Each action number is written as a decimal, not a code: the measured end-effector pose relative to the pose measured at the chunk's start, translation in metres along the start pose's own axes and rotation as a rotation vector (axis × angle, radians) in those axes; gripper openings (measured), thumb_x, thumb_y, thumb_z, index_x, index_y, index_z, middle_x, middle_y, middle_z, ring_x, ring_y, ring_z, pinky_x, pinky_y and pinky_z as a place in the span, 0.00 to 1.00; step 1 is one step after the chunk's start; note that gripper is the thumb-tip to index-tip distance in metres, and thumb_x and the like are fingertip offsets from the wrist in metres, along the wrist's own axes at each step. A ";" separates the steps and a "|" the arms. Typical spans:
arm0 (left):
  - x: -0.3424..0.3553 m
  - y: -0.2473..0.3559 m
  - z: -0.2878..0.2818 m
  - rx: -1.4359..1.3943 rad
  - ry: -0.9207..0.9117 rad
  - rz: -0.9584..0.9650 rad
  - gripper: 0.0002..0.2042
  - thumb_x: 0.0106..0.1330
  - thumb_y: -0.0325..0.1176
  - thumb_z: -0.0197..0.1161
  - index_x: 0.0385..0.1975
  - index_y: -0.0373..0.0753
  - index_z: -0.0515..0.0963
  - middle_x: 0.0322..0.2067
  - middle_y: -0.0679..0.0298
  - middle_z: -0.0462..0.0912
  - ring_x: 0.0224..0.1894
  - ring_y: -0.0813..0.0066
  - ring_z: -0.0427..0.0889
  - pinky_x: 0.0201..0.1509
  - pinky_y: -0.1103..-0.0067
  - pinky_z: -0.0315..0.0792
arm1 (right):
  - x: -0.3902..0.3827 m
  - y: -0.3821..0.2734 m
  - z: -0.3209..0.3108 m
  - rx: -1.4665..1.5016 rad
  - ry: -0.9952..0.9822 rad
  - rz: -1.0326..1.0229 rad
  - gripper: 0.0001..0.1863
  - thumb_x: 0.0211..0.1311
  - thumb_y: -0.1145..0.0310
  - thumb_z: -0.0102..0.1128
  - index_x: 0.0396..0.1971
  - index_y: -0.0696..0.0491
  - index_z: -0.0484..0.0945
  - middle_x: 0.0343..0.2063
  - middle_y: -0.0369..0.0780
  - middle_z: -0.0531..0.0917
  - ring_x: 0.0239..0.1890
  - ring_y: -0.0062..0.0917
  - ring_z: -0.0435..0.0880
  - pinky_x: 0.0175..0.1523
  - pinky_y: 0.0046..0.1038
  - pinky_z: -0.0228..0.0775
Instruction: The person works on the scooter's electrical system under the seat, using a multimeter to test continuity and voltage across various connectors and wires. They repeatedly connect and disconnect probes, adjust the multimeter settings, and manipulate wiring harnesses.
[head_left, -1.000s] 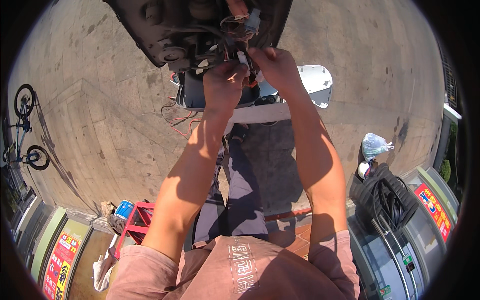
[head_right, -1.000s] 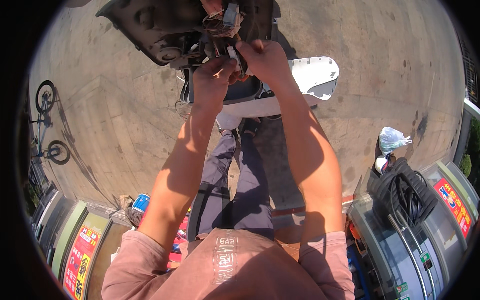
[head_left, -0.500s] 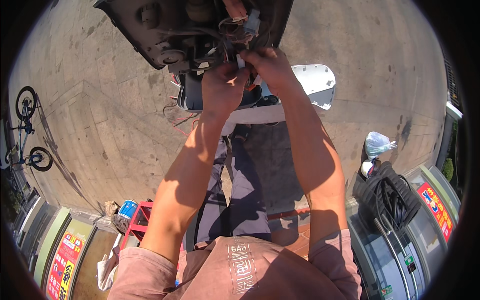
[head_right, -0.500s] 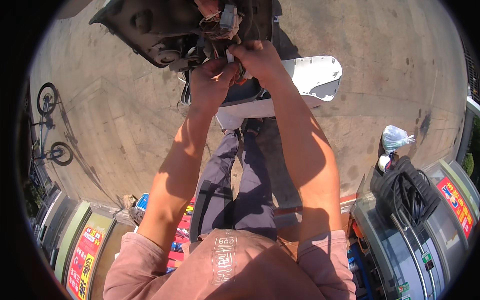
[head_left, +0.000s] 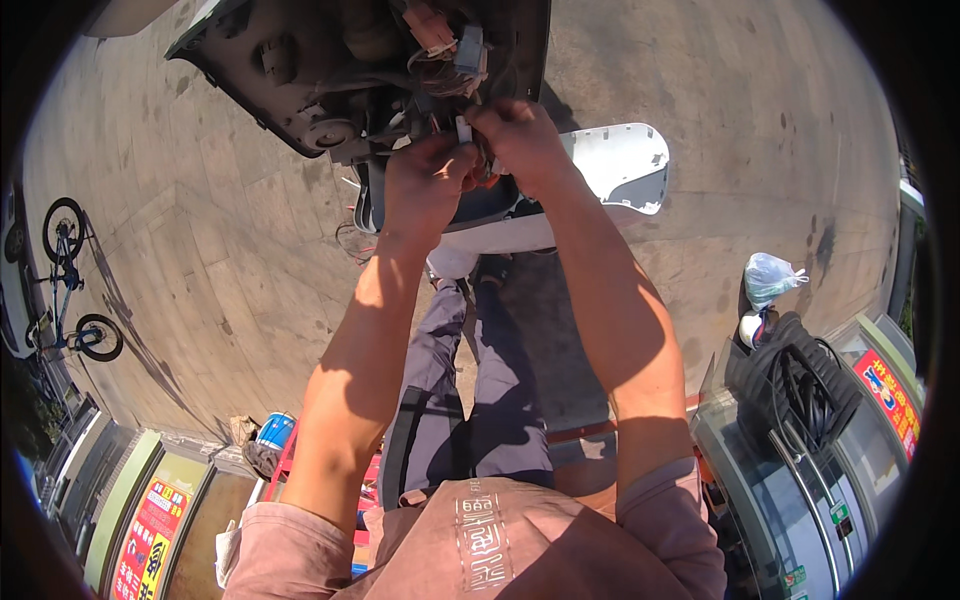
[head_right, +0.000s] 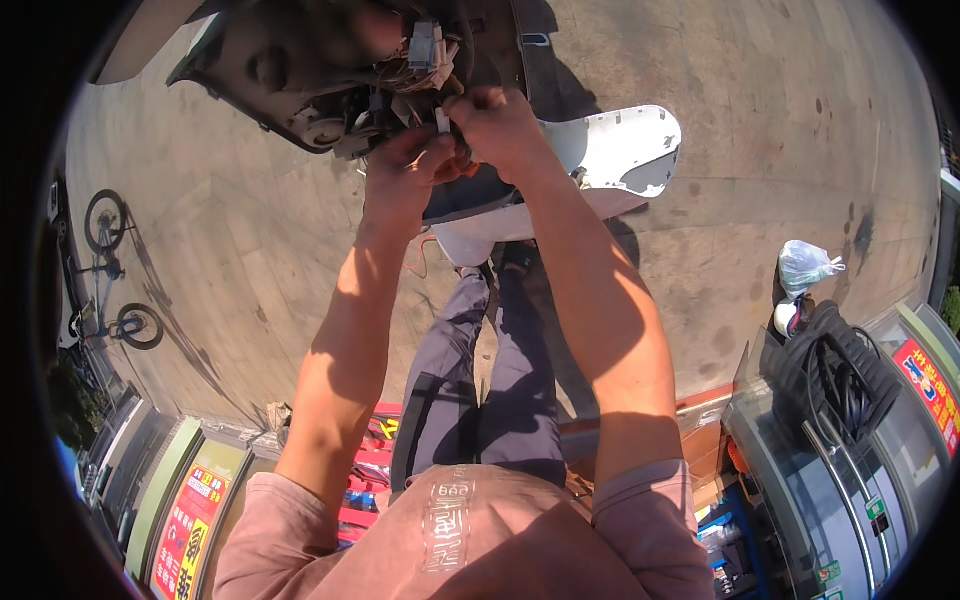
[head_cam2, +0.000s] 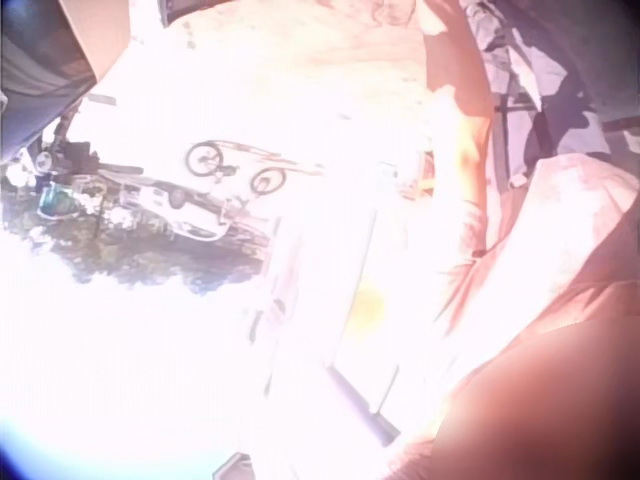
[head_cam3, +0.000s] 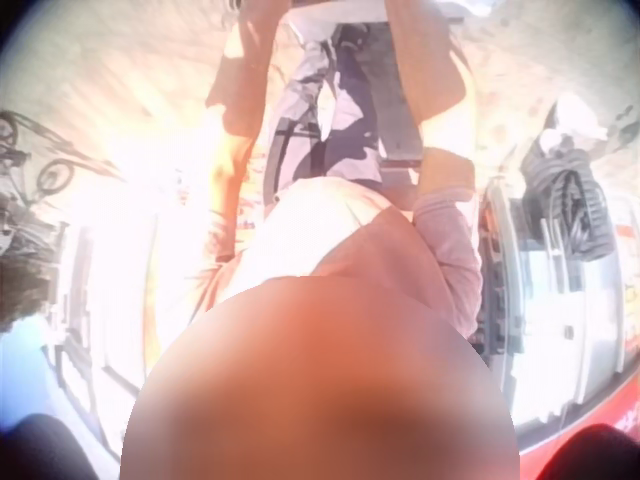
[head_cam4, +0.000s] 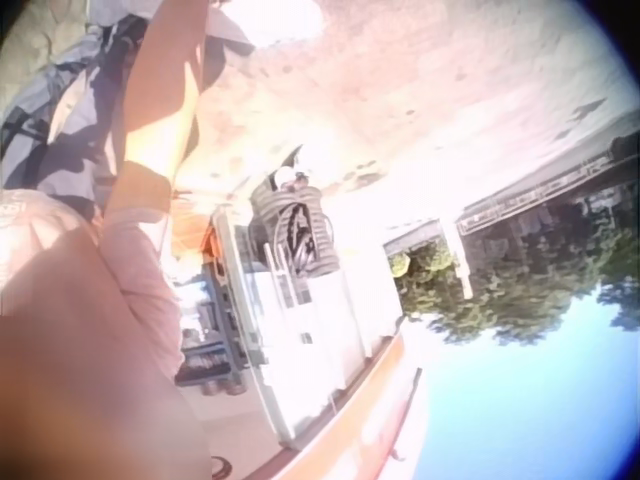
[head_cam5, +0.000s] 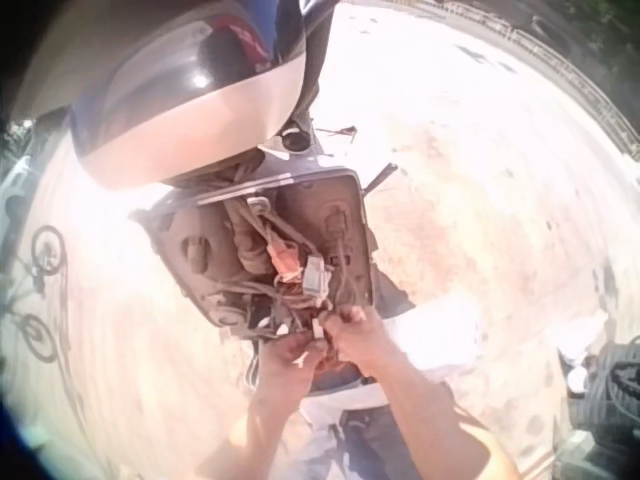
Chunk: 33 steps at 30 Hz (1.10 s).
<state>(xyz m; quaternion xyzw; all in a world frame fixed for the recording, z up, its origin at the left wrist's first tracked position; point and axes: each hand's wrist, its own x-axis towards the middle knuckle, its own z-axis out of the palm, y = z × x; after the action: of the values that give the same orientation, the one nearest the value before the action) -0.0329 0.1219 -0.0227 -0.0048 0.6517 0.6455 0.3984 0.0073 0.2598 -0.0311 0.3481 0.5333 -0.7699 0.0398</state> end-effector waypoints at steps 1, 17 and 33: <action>-0.001 -0.001 0.000 -0.028 0.004 -0.003 0.09 0.63 0.30 0.62 0.36 0.30 0.79 0.27 0.62 0.82 0.29 0.79 0.80 0.37 0.81 0.76 | 0.000 0.000 0.001 0.007 -0.006 -0.001 0.12 0.63 0.66 0.58 0.24 0.60 0.77 0.15 0.38 0.77 0.12 0.23 0.76 0.16 0.26 0.68; 0.011 0.007 -0.008 -0.287 0.010 -0.335 0.08 0.65 0.35 0.61 0.38 0.37 0.80 0.34 0.62 0.84 0.36 0.71 0.84 0.45 0.74 0.79 | -0.034 0.009 -0.017 -0.734 0.117 -0.488 0.18 0.46 0.57 0.69 0.33 0.54 0.83 0.28 0.46 0.83 0.32 0.37 0.84 0.37 0.33 0.74; 0.014 -0.001 -0.010 -0.164 -0.031 -0.173 0.09 0.66 0.35 0.63 0.35 0.35 0.79 0.31 0.62 0.84 0.35 0.73 0.85 0.42 0.74 0.81 | -0.031 0.024 -0.012 -0.498 0.148 -0.558 0.09 0.49 0.67 0.66 0.26 0.57 0.81 0.25 0.42 0.79 0.27 0.32 0.80 0.33 0.30 0.70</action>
<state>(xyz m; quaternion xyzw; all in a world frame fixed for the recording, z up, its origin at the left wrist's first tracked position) -0.0470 0.1209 -0.0323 -0.0835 0.5874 0.6598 0.4611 0.0471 0.2500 -0.0348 0.2239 0.7798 -0.5707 -0.1269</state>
